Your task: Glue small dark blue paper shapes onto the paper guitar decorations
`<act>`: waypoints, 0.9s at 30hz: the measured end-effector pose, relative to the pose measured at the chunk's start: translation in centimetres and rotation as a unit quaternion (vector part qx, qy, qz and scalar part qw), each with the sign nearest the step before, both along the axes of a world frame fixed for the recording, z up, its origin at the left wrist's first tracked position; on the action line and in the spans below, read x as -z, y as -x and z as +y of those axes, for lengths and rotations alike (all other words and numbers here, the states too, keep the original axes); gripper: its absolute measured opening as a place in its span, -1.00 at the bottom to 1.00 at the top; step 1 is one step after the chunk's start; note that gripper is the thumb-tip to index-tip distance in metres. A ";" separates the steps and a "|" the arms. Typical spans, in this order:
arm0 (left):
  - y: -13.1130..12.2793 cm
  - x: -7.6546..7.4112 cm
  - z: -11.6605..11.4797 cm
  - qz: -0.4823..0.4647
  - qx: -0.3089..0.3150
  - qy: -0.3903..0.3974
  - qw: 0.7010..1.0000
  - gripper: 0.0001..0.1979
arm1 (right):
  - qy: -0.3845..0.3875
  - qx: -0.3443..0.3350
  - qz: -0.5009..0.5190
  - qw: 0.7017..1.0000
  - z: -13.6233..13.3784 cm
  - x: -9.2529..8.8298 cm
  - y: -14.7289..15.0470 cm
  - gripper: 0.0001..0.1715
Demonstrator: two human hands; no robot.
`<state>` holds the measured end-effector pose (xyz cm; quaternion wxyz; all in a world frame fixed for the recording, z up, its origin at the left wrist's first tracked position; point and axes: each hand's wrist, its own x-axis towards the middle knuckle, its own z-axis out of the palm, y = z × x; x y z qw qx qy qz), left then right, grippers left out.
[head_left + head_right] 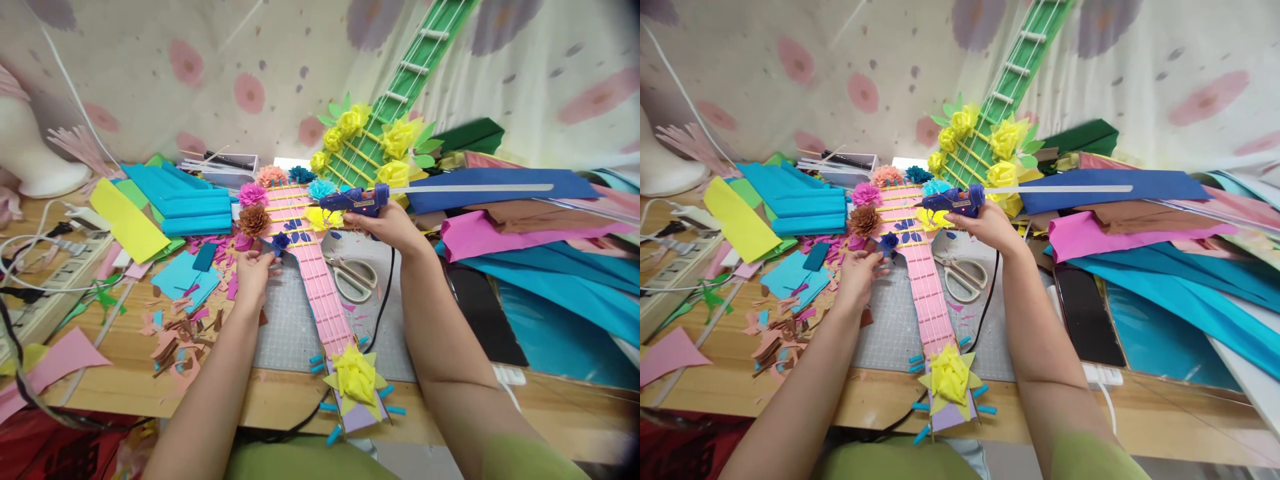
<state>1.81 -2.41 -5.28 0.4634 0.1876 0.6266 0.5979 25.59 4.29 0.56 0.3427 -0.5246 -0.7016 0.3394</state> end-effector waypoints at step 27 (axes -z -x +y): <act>-0.8 0.0 0.6 -0.068 -0.036 -0.018 0.997 -0.70 | 0.007 -0.003 -0.014 1.000 0.0 0.2 0.2 -0.51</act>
